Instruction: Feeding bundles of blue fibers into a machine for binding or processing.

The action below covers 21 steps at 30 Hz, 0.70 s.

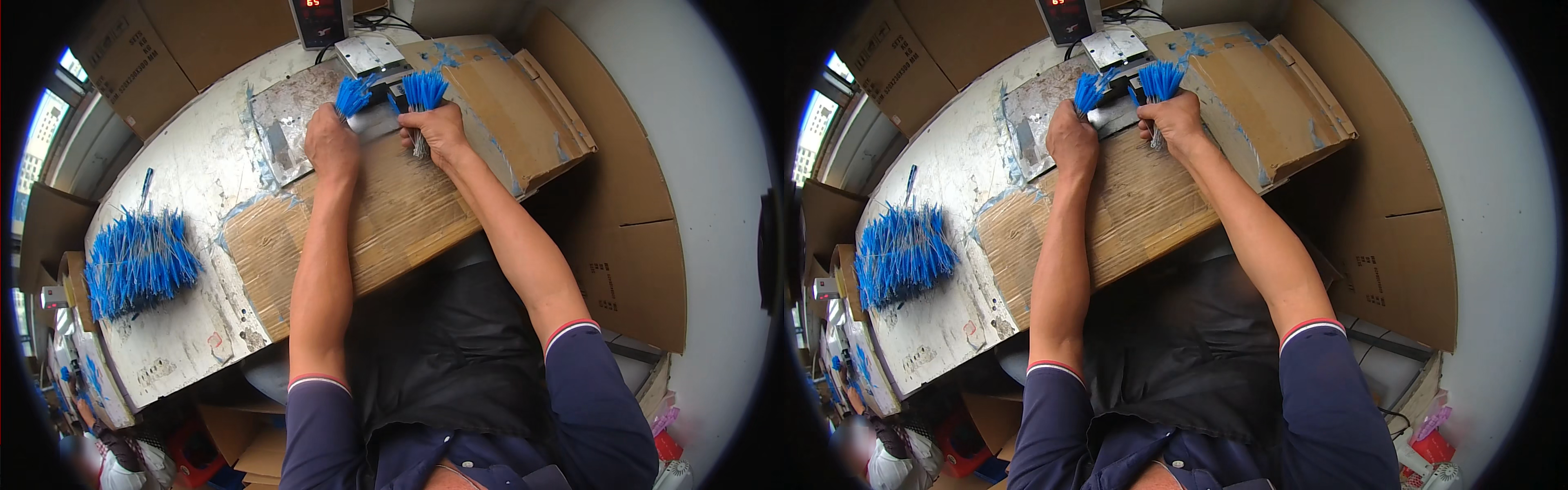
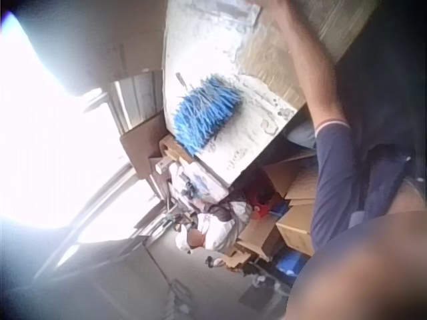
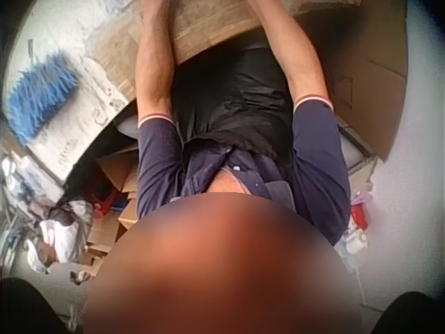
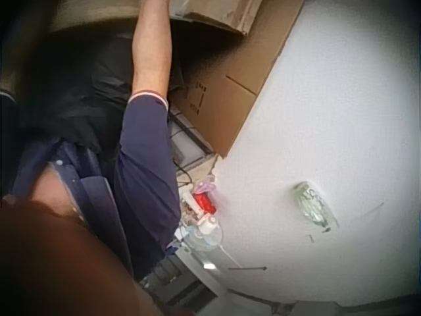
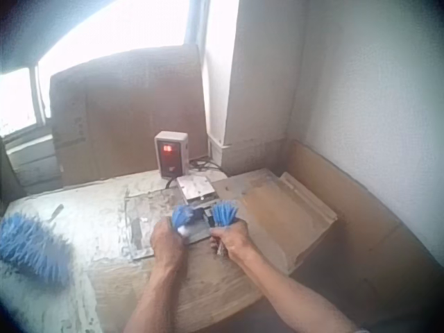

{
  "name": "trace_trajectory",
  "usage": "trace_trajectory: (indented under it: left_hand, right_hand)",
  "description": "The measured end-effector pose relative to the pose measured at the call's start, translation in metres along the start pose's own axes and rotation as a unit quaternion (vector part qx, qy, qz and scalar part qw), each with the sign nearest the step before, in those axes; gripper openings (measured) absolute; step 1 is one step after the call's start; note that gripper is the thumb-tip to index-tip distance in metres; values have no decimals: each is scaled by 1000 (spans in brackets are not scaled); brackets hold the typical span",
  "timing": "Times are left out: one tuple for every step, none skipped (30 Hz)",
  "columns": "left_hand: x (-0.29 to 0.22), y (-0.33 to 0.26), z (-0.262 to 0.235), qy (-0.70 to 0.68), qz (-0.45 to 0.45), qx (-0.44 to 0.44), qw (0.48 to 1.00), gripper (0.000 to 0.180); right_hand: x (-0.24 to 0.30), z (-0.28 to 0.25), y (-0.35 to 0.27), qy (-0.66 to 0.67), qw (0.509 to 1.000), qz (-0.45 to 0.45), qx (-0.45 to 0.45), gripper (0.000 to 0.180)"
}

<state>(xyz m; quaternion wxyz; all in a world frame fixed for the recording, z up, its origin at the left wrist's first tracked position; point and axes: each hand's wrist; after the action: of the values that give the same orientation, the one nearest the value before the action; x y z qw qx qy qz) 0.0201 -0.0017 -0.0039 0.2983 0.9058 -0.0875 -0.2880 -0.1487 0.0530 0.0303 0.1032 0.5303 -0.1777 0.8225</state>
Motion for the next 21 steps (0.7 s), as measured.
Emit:
trace_trajectory:
  left_hand:
    - [-2, 0, 0, -1, 1, 1, 1000, 14]
    - [-3, 0, 0, -5, -19, 3, 1000, 14]
    - [-3, 1, -1, -6, -39, 4, 999, 15]
    - [-3, 2, -2, -6, -39, 4, 999, 15]
    - [-4, 2, -2, -8, -38, 4, 999, 16]
    - [-3, 1, -3, -10, -37, 5, 999, 17]
    - [-2, 1, -3, -10, -38, 5, 999, 17]
    - [-2, 1, -3, -16, -39, 1, 999, 18]
    - [-1, 1, -3, -22, -41, -4, 999, 18]
    - [0, 1, -3, -21, -41, -5, 999, 18]
    - [0, 0, -3, -25, -44, 0, 999, 19]
    - [0, 0, -3, -28, -47, 4, 998, 19]
    - [-1, 0, -3, -29, -48, 4, 998, 19]
    - [-2, 1, -2, -31, -51, 8, 998, 19]
    - [-3, 1, -3, -33, -54, 12, 998, 19]
    - [-3, 1, -3, -32, -55, 12, 998, 19]
    - [-4, 1, -3, -33, -53, 11, 998, 19]
    - [-4, 0, -2, -34, -51, 10, 998, 19]
    - [-3, 0, -2, -33, -50, 10, 998, 19]
    - [-2, 0, -1, -34, -36, 2, 999, 18]
    - [-3, 0, -1, -35, -22, -5, 999, 19]
  right_hand:
    - [0, 0, 4, -19, 1000, -10, -10, 9]
    - [-1, 1, 6, -19, 1000, -10, -12, 9]
    - [-2, 3, 9, -30, 999, -19, -28, 9]
    - [-2, 5, 11, -40, 998, -28, -43, 10]
    - [-2, 6, 14, -40, 998, -28, -43, 10]
    - [-3, 9, 16, -57, 997, -26, -54, 10]
    - [-3, 10, 16, -73, 995, -24, -66, 10]
    - [-4, 12, 17, -73, 995, -23, -66, 10]
    - [-5, 14, 17, -67, 995, -31, -72, 10]
    - [-5, 15, 17, -61, 994, -38, -77, 10]
    - [-5, 16, 18, -62, 994, -37, -77, 10]
    - [-5, 17, 19, -67, 994, -29, -82, 10]
    - [-4, 17, 20, -73, 993, -20, -87, 9]
    - [-4, 18, 21, -73, 993, -20, -87, 9]
    - [-4, 20, 21, -83, 992, -22, -92, 9]
    - [-4, 21, 21, -92, 991, -24, -97, 9]
    - [-3, 22, 21, -92, 991, -23, -97, 9]
    - [-3, 23, 21, -88, 991, -20, -98, 9]
    - [-2, 23, 20, -85, 991, -17, -99, 10]
    - [-2, 24, 20, -84, 991, -16, -100, 10]
    - [-1, 23, 20, -60, 994, -13, -92, 9]
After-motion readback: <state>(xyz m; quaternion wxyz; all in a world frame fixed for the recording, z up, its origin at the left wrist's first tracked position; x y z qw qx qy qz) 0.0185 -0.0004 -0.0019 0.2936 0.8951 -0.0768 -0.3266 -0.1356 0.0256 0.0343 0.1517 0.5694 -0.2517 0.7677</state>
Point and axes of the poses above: each hand's wrist, its own y-axis towards the middle knuckle, its own z-axis out of the palm, x = y × z, and after that the axes turned 8 degrees about y, right-handed
